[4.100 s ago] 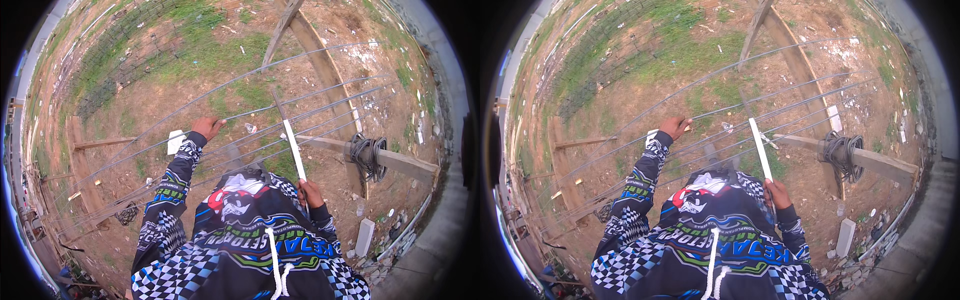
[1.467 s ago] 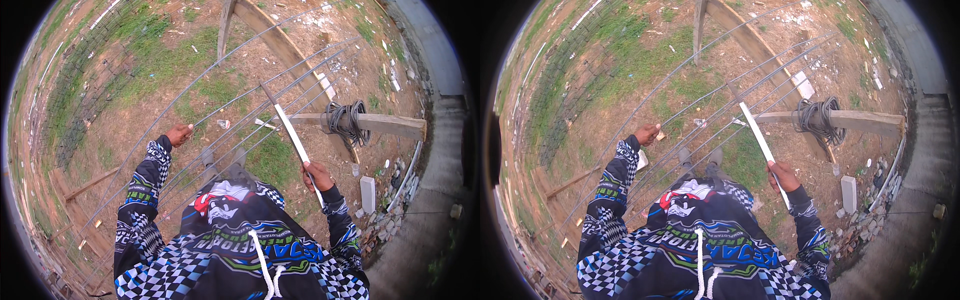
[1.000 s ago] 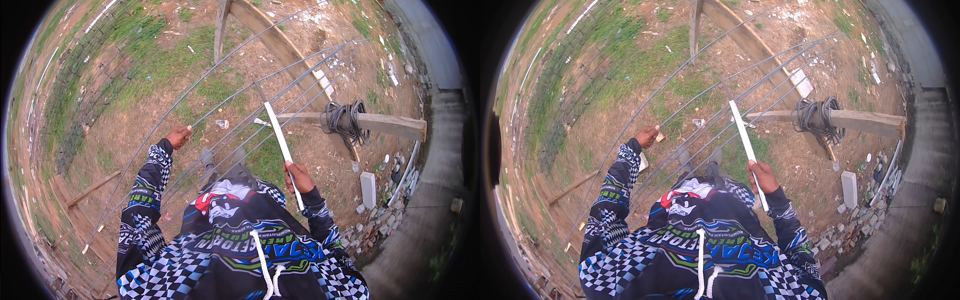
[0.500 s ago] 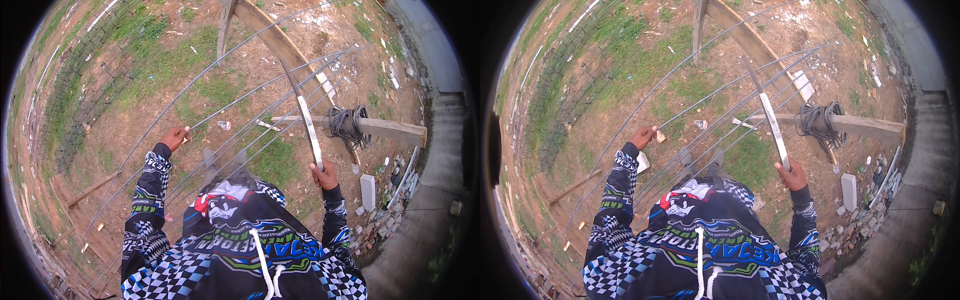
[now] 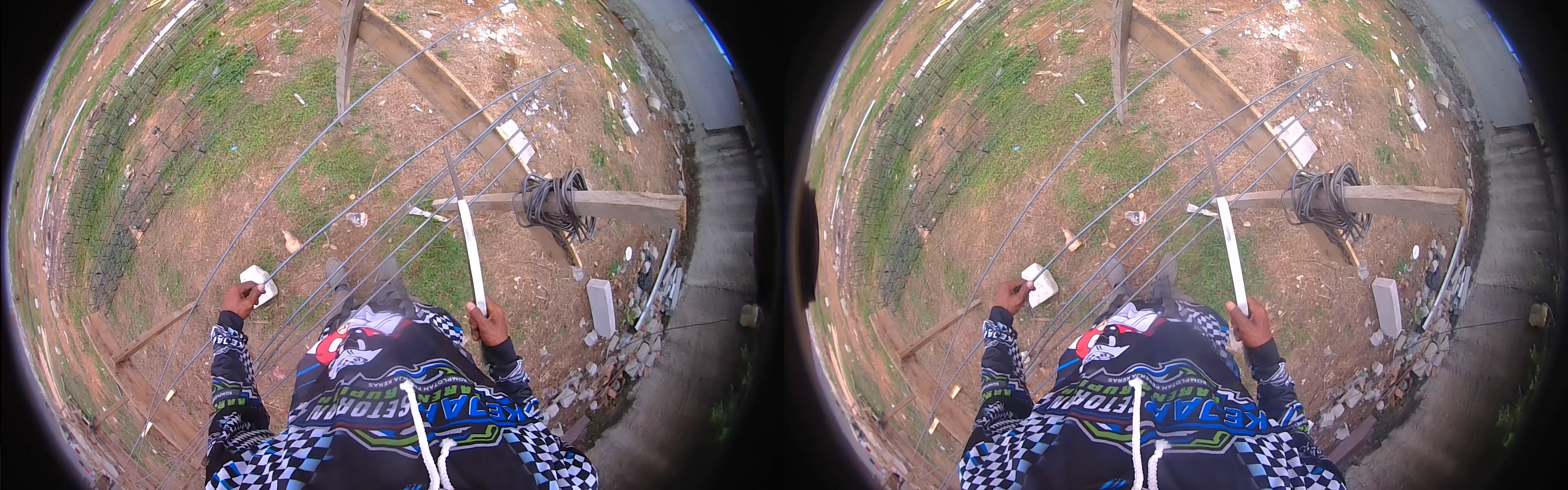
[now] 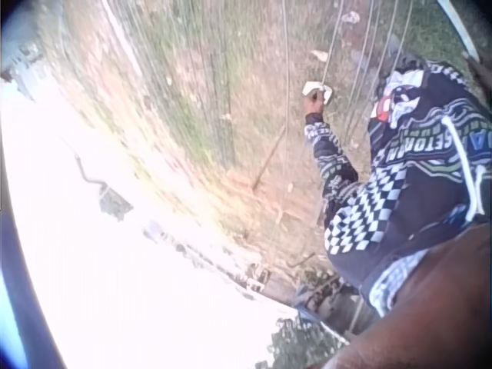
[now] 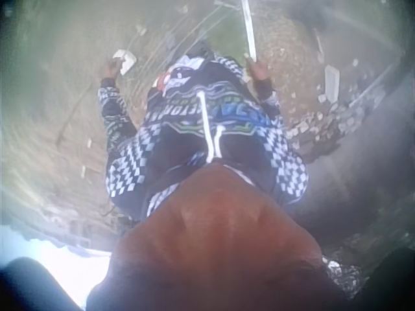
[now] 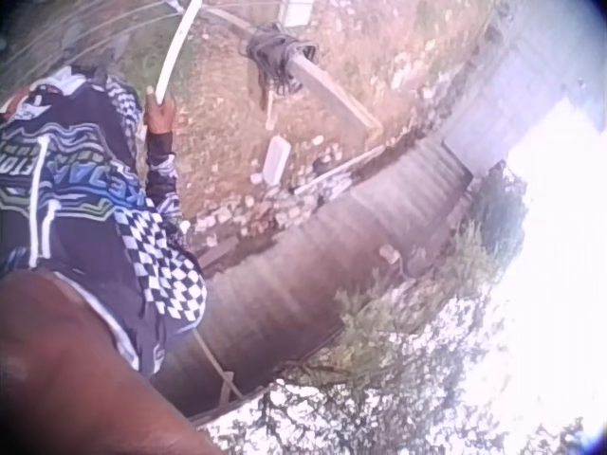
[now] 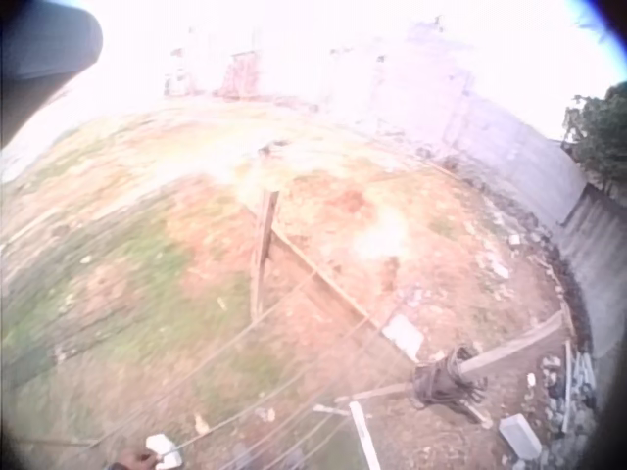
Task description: The person assembles a rebar cage by hand, aligning multiple steel bars and securing them with wire ties. They use a wooden stick to assist in positioning and twisting the wire, then place the assembled cage on the ground.
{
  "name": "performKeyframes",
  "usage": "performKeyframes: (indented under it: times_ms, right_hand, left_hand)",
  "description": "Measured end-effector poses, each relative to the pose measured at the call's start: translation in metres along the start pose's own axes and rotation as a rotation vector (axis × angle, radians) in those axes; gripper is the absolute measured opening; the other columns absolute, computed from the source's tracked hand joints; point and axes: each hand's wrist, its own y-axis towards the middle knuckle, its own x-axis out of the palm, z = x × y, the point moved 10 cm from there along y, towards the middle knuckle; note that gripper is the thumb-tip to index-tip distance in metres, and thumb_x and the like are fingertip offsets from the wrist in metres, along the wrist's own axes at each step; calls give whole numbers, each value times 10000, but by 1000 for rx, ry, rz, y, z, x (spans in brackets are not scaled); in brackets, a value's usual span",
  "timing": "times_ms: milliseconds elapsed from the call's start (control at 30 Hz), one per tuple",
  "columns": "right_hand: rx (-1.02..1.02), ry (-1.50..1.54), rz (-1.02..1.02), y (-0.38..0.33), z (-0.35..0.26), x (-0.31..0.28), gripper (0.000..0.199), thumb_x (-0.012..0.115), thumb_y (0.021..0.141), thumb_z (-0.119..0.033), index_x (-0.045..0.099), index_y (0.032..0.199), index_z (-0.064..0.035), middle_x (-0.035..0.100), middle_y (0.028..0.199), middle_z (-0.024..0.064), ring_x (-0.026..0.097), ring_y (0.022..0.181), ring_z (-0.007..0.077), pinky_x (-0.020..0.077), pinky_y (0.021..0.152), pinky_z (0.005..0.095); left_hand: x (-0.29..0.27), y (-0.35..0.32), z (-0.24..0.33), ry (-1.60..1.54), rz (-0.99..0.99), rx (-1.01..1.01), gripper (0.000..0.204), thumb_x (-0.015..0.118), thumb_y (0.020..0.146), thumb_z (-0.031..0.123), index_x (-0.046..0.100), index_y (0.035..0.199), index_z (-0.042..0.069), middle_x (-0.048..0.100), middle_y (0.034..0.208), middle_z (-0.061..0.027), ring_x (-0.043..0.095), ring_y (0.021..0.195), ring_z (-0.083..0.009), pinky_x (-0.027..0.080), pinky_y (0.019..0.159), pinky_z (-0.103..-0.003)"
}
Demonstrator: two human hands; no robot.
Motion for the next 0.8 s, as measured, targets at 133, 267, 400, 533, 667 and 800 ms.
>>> performKeyframes:
  times_ms: [133, 267, 400, 533, 667, 800]
  right_hand:
    - [-31, 53, -12, 21, -10, 11, 223, 615, 919, -193, 523, 787, -38, 458, 526, -4, 441, 383, 89, 329, 360, 248]
    - [-41, 93, -41, 29, -26, 25, 240, 607, 920, -188, 493, 769, -41, 459, 526, 2, 447, 379, 99, 336, 362, 263]
    - [-64, 99, -1, 15, -13, 7, 183, 599, 919, -175, 529, 843, -23, 465, 523, 1, 443, 376, 92, 339, 358, 253]
    - [-59, 68, 60, -8, -6, -6, 186, 604, 912, -174, 520, 829, -30, 467, 515, -3, 443, 375, 87, 338, 357, 244]
    - [-60, 115, 82, -17, 10, -7, 209, 600, 919, -180, 506, 802, -33, 468, 517, 16, 428, 351, 108, 329, 339, 252]
    - [-50, 102, 66, -8, 5, -5, 212, 600, 915, -182, 505, 786, -43, 478, 526, 14, 446, 380, 103, 342, 363, 250]
  left_hand:
    - [58, 47, 121, 177, 2, 208, 436, 508, 952, 425, 666, 914, 21, 586, 617, -97, 568, 593, -219, 439, 594, -359]
    - [76, 94, 114, 71, 64, 381, 460, 483, 954, 437, 638, 851, 15, 574, 627, -119, 560, 609, -241, 430, 604, -381]
    - [29, 38, 122, 216, 120, 343, 457, 489, 943, 411, 598, 742, 16, 561, 633, -125, 532, 593, -257, 407, 597, -379]
    - [-11, 17, -29, 5, -59, 67, 492, 507, 953, 458, 653, 731, 44, 546, 587, -22, 497, 512, -123, 376, 491, -285]
    - [32, 43, 63, -11, -205, -42, 527, 456, 966, 513, 686, 868, 49, 587, 594, -48, 550, 492, -120, 438, 467, -264]
    - [119, 127, 184, -242, -383, 92, 530, 424, 989, 481, 639, 1011, -3, 630, 665, -77, 571, 487, -155, 465, 459, -282]
